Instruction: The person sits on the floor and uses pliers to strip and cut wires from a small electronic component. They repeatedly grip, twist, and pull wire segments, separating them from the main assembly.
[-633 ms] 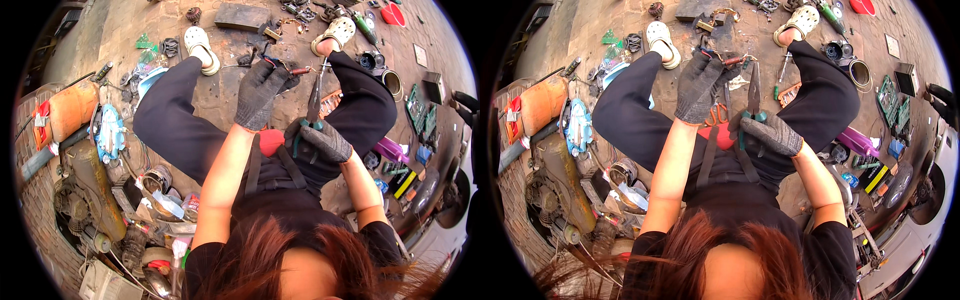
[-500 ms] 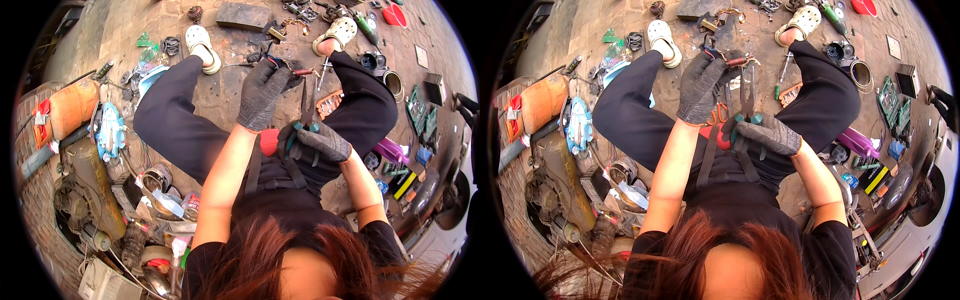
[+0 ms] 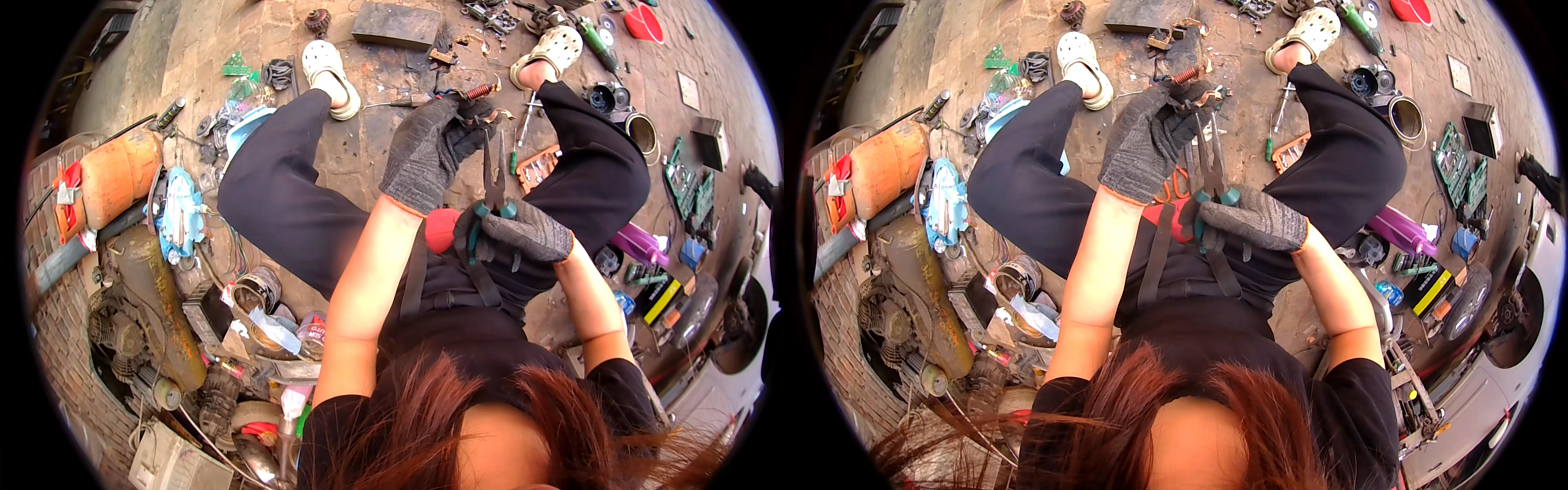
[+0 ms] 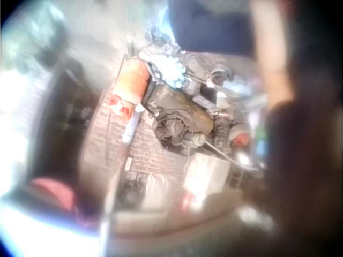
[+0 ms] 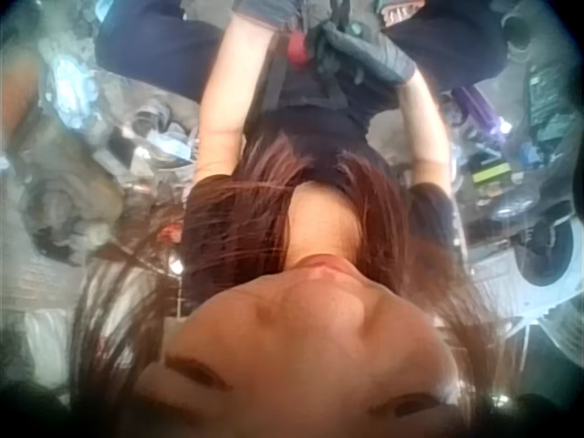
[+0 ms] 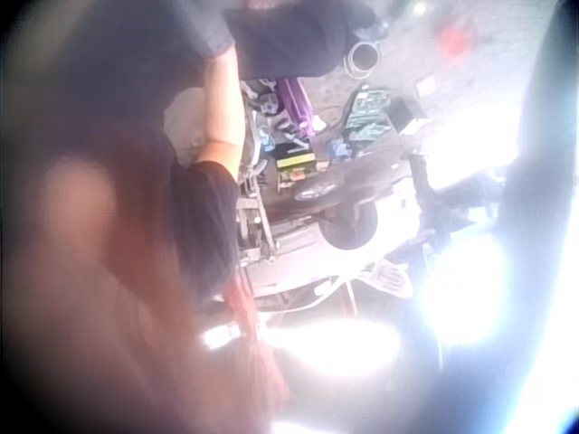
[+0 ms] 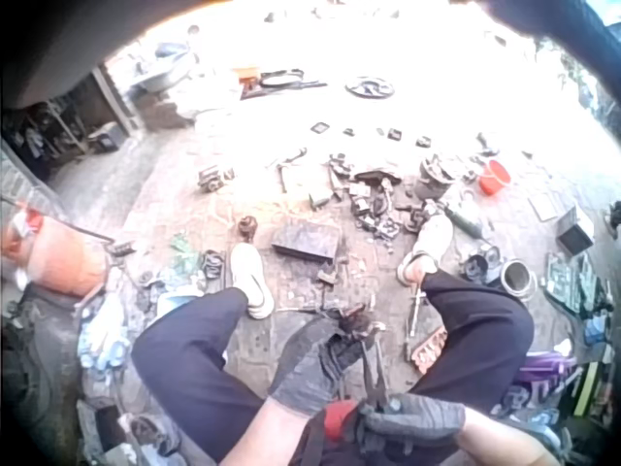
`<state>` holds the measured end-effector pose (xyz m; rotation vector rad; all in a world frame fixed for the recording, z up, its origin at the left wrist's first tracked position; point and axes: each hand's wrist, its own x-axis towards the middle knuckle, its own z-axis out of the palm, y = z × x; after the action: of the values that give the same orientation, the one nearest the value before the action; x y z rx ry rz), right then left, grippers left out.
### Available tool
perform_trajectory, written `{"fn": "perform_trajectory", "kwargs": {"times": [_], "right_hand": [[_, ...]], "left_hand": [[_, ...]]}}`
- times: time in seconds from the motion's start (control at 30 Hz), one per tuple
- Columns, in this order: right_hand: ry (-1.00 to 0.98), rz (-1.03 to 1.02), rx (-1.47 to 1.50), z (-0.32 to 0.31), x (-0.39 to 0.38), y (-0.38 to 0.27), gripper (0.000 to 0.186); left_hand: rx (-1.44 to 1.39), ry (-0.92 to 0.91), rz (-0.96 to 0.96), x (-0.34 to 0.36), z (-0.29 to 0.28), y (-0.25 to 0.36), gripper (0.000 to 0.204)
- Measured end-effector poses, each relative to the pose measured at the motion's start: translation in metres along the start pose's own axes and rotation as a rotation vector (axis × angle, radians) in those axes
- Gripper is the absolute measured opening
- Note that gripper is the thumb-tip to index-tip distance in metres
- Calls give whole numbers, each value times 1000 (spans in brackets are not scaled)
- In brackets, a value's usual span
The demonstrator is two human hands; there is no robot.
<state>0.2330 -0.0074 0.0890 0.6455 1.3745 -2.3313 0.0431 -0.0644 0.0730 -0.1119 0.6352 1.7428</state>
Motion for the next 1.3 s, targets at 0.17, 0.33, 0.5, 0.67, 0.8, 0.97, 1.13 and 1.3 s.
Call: {"fn": "perform_trajectory", "kwargs": {"times": [0.17,0.33,0.5,0.67,0.8,0.97,1.13,1.3], "right_hand": [[-24,-47,-44,-2,2,-2,41],[-11,-7,-1,-3,1,-5,35],[-161,5,78,-5,3,3,45],[-199,47,145,-2,-1,-4,47],[-4,70,15,-5,-5,4,36],[307,-127,2,3,-9,-17,30],[729,-304,184,-18,17,-30,33],[442,-135,-56,-19,19,-41,26]], "left_hand": [[-82,-23,-64,-3,1,-3,31],[-58,-25,-124,1,0,-4,28],[73,-44,-102,-5,-2,3,31],[191,-5,-97,-6,1,8,34],[188,-68,-82,-4,0,7,34],[100,61,-90,4,-13,0,27],[224,262,-182,-7,-1,-6,17],[575,242,-198,-10,-2,-3,24]]}}
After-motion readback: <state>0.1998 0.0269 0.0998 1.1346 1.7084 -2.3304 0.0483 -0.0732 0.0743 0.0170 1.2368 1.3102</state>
